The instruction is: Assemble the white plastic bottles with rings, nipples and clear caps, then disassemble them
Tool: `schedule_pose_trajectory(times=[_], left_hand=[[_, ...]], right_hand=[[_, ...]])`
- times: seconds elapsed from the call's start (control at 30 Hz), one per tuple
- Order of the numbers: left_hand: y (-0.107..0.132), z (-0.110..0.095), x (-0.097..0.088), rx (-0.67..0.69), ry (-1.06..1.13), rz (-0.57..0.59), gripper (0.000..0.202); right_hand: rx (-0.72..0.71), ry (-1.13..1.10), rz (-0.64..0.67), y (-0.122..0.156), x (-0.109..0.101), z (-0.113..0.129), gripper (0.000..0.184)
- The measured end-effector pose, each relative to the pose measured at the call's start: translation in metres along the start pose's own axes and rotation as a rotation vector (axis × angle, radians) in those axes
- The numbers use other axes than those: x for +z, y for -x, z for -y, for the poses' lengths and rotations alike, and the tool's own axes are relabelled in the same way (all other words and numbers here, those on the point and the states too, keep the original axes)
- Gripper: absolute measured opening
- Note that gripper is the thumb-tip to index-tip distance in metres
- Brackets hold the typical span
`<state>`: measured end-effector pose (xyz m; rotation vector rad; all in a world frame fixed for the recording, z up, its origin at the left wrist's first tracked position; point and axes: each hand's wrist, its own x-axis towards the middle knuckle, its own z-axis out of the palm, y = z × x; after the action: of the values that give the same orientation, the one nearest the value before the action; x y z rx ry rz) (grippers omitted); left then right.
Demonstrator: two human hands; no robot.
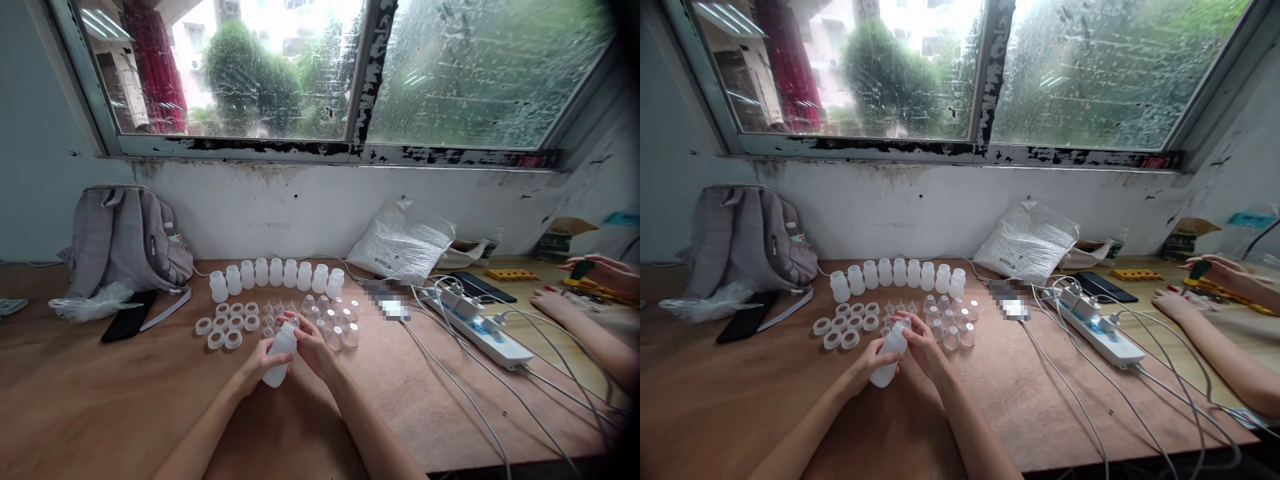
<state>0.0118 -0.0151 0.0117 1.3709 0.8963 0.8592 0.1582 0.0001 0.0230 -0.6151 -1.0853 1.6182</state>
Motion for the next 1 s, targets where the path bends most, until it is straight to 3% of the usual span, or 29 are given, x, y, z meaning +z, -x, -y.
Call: schedule_pose_trajectory(times=[0.07,0.13,0.27,0.4,0.57,0.73,0.9,1.0], left_hand=[[0.003,0.000,0.001,-0.113,0.230,0.206,0.037],[0.007,0.002,0.002,-0.142,0.341,0.319,0.036],[0.009,0.002,0.002,-0.153,0.296,0.348,0.035],[0.005,0.000,0.003,-0.116,0.123,0.217,0.036],[-0.001,0.005,0.008,0.047,-0.379,-0.040,0.031],[-0.004,0.018,0.016,0.109,-0.603,-0.223,0.056],[-0.007,0.034,0.022,0.172,-0.748,-0.371,0.054],[-0.008,0.037,0.021,0.233,-0.796,-0.397,0.049]], right_hand=[[0.076,-0.053,0.125,0.004,0.003,0.006,0.043],[0.113,-0.044,0.216,0.007,0.006,0.011,0.044],[0.134,0.033,0.185,0.010,0.011,0.009,0.030],[0.078,0.032,0.004,0.006,0.013,-0.003,0.018],[-0.007,0.094,-0.142,0.000,0.012,-0.012,0.016],[-0.045,0.138,-0.202,0.000,0.013,-0.012,0.016],[-0.103,0.199,-0.249,0.000,0.015,-0.015,0.020],[-0.141,0.290,-0.235,0.002,0.017,-0.014,0.019]])
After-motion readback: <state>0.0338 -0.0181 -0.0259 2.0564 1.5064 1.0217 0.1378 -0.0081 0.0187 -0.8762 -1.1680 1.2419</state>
